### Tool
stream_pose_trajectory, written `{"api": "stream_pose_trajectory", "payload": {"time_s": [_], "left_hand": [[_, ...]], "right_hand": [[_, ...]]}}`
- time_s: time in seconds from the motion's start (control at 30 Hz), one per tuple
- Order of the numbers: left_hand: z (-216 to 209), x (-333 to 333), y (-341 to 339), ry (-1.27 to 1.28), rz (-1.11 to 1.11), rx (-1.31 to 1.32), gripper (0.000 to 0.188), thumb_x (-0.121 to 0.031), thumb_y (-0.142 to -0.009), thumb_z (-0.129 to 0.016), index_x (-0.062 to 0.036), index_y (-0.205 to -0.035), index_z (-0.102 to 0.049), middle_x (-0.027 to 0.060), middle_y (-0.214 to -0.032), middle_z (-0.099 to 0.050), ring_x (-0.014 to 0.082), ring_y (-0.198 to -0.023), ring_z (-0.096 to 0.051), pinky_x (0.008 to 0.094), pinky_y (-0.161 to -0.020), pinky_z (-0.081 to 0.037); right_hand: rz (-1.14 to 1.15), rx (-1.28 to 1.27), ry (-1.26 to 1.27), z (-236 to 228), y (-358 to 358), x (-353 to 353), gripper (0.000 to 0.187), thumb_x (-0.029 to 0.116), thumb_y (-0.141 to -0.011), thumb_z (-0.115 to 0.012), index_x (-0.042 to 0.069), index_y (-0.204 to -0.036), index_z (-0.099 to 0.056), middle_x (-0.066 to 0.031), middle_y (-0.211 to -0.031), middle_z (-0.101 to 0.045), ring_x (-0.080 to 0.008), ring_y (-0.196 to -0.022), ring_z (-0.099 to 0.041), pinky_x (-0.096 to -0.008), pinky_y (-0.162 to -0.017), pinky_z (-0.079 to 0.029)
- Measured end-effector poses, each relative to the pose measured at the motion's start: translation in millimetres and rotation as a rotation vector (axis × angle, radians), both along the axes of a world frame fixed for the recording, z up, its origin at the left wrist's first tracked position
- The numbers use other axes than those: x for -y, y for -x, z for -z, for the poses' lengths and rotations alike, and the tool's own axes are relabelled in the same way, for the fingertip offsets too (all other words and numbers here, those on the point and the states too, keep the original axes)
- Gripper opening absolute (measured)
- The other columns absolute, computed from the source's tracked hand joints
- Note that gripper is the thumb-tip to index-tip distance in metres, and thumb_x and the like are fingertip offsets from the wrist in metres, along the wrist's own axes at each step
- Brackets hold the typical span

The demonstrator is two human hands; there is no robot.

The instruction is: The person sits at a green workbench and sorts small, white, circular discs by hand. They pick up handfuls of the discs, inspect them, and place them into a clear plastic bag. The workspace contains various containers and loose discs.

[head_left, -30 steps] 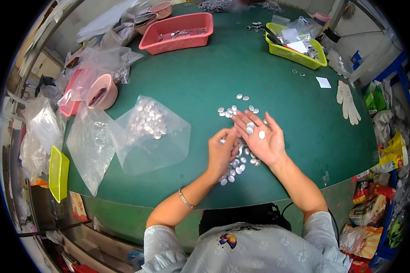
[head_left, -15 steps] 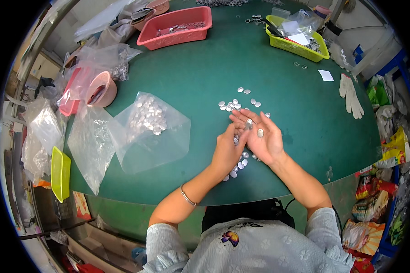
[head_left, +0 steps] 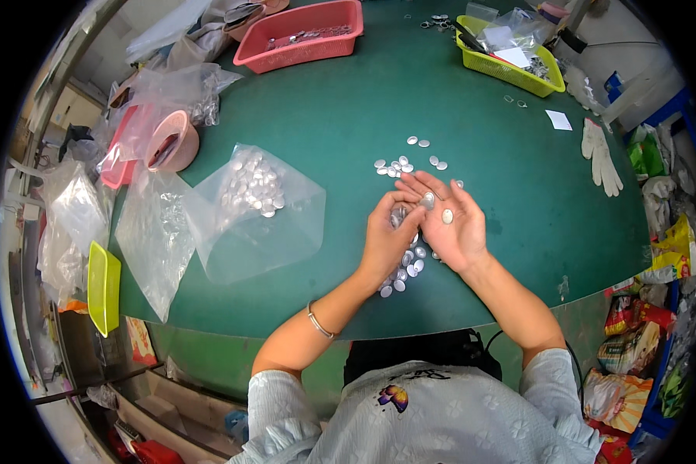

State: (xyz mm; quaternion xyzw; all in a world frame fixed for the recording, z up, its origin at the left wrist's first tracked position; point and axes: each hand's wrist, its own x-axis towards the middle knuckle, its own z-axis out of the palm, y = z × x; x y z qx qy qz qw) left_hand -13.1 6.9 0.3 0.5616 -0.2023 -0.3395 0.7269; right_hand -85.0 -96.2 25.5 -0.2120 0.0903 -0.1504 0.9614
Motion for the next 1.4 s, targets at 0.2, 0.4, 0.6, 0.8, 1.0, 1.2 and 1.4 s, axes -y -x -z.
{"api": "stream_pose_trajectory", "payload": {"time_s": [0.2, 0.4, 0.6, 0.8, 1.0, 1.2, 1.4], "left_hand": [[-5, 2, 4, -0.107, -0.067, 0.568, 0.022, -0.007, -0.081, -0.063, 0.0000, -0.098, -0.051, 0.0047, -0.080, -0.060, 0.0121, -0.067, -0.055, 0.0266, -0.063, -0.046], [-5, -3, -6, 0.043, 0.047, -0.226, 0.012, -0.007, -0.087, -0.056, -0.0022, -0.098, -0.055, 0.0039, -0.074, -0.056, 0.0068, -0.056, -0.046, 0.0193, -0.043, -0.034], [-5, -4, -7, 0.078, 0.012, -0.350, 0.013, -0.005, -0.085, -0.057, 0.0008, -0.096, -0.056, 0.0020, -0.072, -0.056, 0.0044, -0.058, -0.047, 0.0174, -0.043, -0.034], [1, 2, 4, -0.045, -0.134, 0.289, 0.020, -0.005, -0.074, -0.072, 0.0000, -0.089, -0.059, 0.0031, -0.082, -0.061, 0.0037, -0.072, -0.052, 0.0183, -0.058, -0.044], [-13, 2, 8, -0.140, -0.148, 0.358, 0.017, -0.003, -0.075, -0.070, 0.0004, -0.087, -0.059, 0.0012, -0.080, -0.059, 0.0047, -0.075, -0.051, 0.0197, -0.064, -0.044], [-10, 1, 7, -0.159, -0.160, 0.289, 0.015, -0.003, -0.076, -0.070, 0.0015, -0.086, -0.059, -0.0005, -0.076, -0.056, 0.0044, -0.072, -0.048, 0.0193, -0.063, -0.043], [-9, 2, 8, -0.161, -0.161, 0.312, 0.015, -0.003, -0.076, -0.069, 0.0016, -0.086, -0.059, 0.0007, -0.079, -0.058, 0.0051, -0.072, -0.049, 0.0199, -0.063, -0.043]], "right_hand": [[-0.003, -0.035, 0.096, 2, 1, -4, 0.051, 0.031, -0.094, -0.034, -0.008, -0.126, -0.038, -0.0211, -0.133, -0.040, -0.0298, -0.128, -0.034, -0.0393, -0.109, -0.025], [0.035, -0.037, -0.165, 0, 0, 0, 0.051, 0.031, -0.094, -0.035, -0.008, -0.127, -0.036, -0.0220, -0.134, -0.038, -0.0314, -0.130, -0.031, -0.0398, -0.109, -0.025], [0.031, -0.036, -0.195, -5, 1, 0, 0.051, 0.032, -0.094, -0.035, -0.006, -0.126, -0.037, -0.0225, -0.134, -0.038, -0.0318, -0.130, -0.031, -0.0401, -0.109, -0.024], [-0.034, -0.014, 0.008, -1, 1, -7, 0.052, 0.034, -0.094, -0.032, -0.006, -0.128, -0.037, -0.0213, -0.135, -0.038, -0.0280, -0.127, -0.034, -0.0372, -0.108, -0.025], [-0.039, -0.028, 0.053, 0, 3, -8, 0.052, 0.034, -0.095, -0.031, -0.005, -0.129, -0.037, -0.0199, -0.135, -0.039, -0.0259, -0.126, -0.035, -0.0354, -0.107, -0.026], [-0.047, -0.018, 0.071, 2, 2, -9, 0.052, 0.035, -0.095, -0.032, -0.005, -0.128, -0.039, -0.0193, -0.134, -0.040, -0.0258, -0.127, -0.035, -0.0354, -0.107, -0.025], [-0.050, -0.020, 0.079, 1, 3, -9, 0.052, 0.035, -0.095, -0.031, -0.005, -0.127, -0.039, -0.0189, -0.134, -0.040, -0.0253, -0.127, -0.035, -0.0348, -0.107, -0.025]]}}
